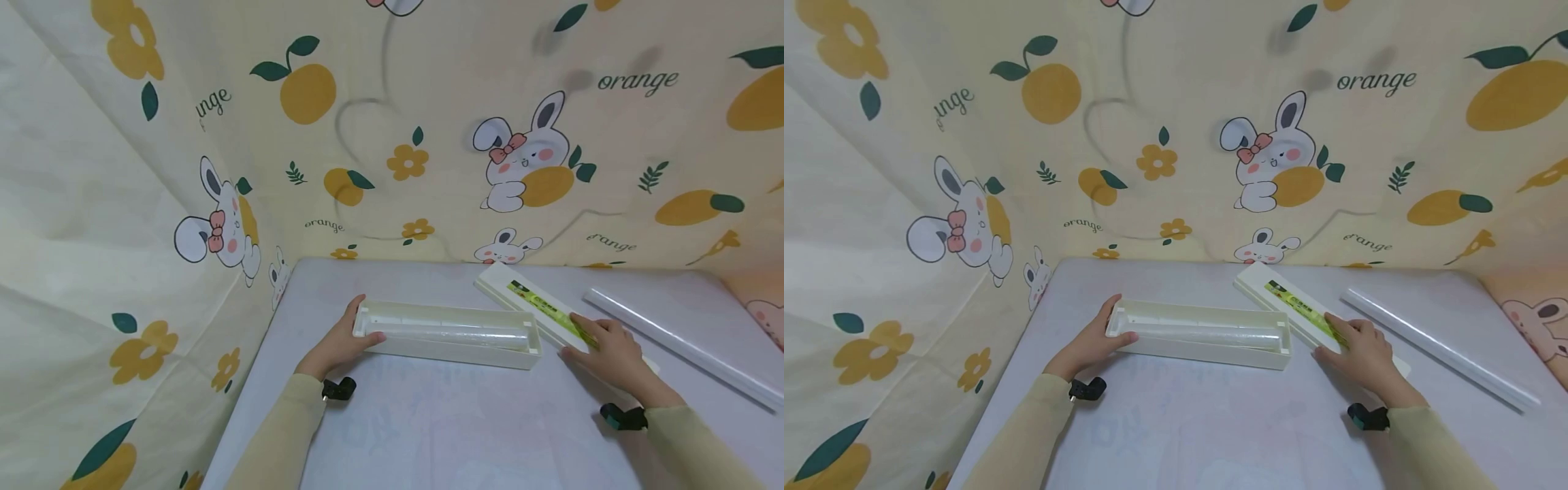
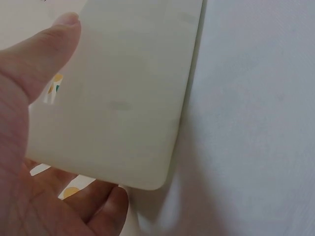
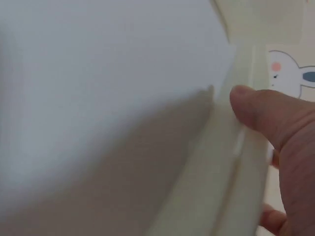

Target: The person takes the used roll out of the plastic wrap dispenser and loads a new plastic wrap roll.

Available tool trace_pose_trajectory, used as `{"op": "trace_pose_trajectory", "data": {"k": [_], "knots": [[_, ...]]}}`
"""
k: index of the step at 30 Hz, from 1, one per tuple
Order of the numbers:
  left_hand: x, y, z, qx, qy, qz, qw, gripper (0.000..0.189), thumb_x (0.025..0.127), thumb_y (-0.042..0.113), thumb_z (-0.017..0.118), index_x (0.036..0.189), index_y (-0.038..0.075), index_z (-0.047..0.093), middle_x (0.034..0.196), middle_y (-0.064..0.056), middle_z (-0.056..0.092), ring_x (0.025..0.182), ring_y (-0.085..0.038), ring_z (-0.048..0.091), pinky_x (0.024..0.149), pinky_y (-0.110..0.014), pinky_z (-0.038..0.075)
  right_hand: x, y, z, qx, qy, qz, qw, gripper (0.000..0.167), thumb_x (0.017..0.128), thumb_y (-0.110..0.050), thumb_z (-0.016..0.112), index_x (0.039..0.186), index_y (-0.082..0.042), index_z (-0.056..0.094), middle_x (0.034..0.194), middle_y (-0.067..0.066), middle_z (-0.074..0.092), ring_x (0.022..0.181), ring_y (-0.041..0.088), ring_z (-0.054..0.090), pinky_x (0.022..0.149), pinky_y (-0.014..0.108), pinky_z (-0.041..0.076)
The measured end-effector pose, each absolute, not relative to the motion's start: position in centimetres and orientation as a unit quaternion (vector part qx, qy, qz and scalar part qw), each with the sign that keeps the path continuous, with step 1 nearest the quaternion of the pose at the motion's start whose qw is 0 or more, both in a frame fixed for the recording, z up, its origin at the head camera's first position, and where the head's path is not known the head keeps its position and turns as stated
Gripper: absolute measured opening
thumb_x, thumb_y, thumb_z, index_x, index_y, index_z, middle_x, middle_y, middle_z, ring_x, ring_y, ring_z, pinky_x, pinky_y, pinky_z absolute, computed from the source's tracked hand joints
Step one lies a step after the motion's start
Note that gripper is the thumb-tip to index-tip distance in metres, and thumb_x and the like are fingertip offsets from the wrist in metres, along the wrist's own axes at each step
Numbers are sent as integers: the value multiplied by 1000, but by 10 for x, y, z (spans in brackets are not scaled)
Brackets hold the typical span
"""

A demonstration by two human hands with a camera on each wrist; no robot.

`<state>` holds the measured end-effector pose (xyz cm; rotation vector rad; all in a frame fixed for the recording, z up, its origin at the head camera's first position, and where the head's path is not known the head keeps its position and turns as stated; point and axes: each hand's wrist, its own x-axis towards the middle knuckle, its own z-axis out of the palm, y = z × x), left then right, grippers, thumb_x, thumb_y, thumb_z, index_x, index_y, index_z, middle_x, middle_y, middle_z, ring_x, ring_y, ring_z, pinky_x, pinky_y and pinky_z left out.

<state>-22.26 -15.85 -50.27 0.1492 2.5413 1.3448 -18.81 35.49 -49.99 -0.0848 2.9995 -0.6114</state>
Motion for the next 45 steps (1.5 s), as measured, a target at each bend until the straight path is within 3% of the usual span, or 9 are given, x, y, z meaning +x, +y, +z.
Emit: {"op": "trace_pose_trajectory", "data": {"k": [7,12,19,45], "knots": [[-224,-158,-504,50,876,462,130,108,72,63,75,154,35,10,151,-6,33,128,-28,40,106,-57,29,-194,342,-478,-38,977,-211,1,88,85,-61,63,148,-4,35,136,39,31,118,57,32,84,75,30],[-224,-158,-504,47,875,464,132,107,72,62,75,153,35,11,150,-5,34,127,-28,40,106,-56,29,-197,323,-460,-40,970,-241,-18,87,86,-59,62,150,-8,32,142,36,28,124,56,29,88,77,28],[-224,-157,-503,48,876,462,132,108,72,64,74,154,35,10,151,-5,34,128,-27,40,106,-56,29,-199,295,-447,-50,960,-274,3,93,82,-66,61,154,-17,27,146,30,26,125,52,31,88,76,31],[-222,-160,-503,56,870,472,131,109,72,62,76,154,35,10,150,-6,35,127,-28,41,105,-58,29,-208,243,-452,-131,946,-295,0,89,81,-66,64,151,-22,33,148,19,34,130,44,36,93,69,35]]}}
